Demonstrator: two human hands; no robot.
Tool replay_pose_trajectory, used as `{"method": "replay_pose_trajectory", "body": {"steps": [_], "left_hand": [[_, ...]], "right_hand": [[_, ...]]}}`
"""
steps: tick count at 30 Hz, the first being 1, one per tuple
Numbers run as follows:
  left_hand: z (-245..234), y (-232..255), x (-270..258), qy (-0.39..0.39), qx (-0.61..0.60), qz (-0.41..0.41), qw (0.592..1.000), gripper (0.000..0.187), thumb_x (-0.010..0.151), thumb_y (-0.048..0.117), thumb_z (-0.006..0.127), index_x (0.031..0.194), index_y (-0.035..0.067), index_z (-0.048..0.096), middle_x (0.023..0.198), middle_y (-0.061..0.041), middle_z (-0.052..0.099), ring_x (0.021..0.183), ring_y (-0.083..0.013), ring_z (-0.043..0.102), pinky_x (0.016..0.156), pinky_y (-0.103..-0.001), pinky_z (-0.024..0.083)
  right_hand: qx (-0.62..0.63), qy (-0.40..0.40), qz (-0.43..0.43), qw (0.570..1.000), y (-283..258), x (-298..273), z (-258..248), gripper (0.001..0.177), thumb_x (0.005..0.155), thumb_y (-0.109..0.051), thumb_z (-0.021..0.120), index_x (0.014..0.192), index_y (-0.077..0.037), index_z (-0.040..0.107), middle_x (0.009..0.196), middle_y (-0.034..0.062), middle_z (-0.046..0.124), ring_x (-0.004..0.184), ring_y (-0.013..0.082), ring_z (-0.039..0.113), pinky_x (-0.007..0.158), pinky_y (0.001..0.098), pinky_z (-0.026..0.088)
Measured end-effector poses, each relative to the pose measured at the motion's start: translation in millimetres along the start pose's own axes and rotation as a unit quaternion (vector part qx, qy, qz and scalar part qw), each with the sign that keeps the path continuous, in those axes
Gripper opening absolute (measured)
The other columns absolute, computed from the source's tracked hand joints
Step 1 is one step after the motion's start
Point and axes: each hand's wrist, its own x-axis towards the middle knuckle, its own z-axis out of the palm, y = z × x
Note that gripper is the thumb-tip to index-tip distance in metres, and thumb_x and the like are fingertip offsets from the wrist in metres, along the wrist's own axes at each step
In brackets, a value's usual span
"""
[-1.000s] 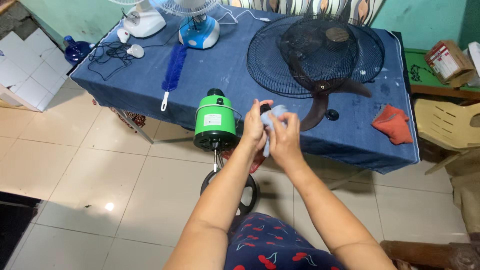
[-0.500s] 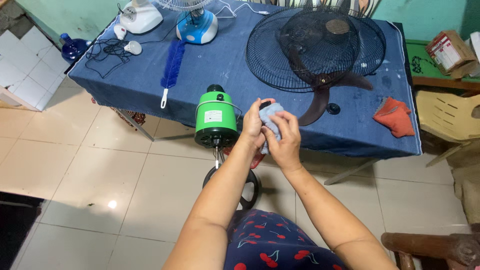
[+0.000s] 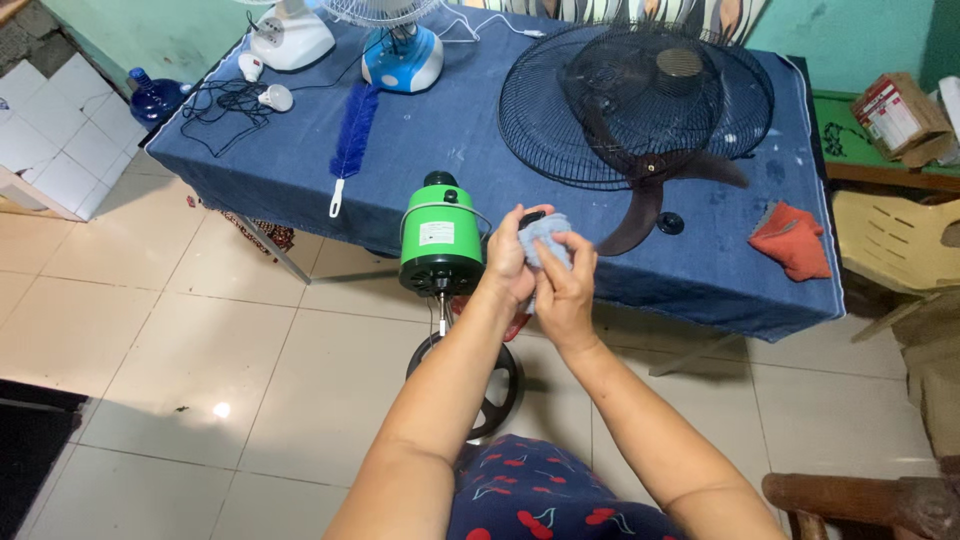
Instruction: The person wipes the green motor housing, metal pole, and black base of a standing electric fan using a light blue cloth. They also wipe small black plastic parts on the table. The fan remains disassembled throughout the clip.
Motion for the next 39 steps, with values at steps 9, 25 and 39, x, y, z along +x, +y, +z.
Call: {"method": "replay_pose_trajectory", "body": {"steps": [9,25,39], "left_hand": [[7.4,-18.0,5.4,-0.005,-0.004,0.029,1.000,0.045,0.107,0.038,0.043,0.112,0.000,0.067,0.104,-0.018,0.069,0.095,-0.0308,0.068,0.089,-0.045,0.057],[-9.6,-24.3,4.7,0.017,-0.038,0.053,0.998,0.044,0.105,0.035,0.046,0.112,-0.002,0.067,0.105,-0.018,0.071,0.099,-0.0308,0.069,0.092,-0.045,0.056],[-33.1,8.5,21.7,0.013,0.022,0.068,0.997,0.040,0.109,0.036,0.047,0.111,0.000,0.065,0.104,-0.013,0.068,0.097,-0.0259,0.067,0.090,-0.041,0.056]], "right_hand": [[-0.016,-0.011,-0.026,0.999,21.9,13.0,-8.6,0.036,0.088,0.000,0.072,0.124,-0.006,0.072,0.128,0.0199,0.053,0.116,0.0377,0.053,0.100,0.0449,0.046],[0.083,-0.013,0.099,0.992,20.7,5.3,1.5,0.032,0.097,-0.004,0.064,0.128,-0.011,0.071,0.124,0.0150,0.054,0.107,0.0292,0.061,0.094,0.0383,0.051],[-0.020,-0.051,-0.013,0.998,14.5,33.8,30.7,0.039,0.093,-0.001,0.068,0.130,-0.010,0.072,0.120,0.0187,0.056,0.108,0.0367,0.054,0.094,0.0432,0.046]]}}
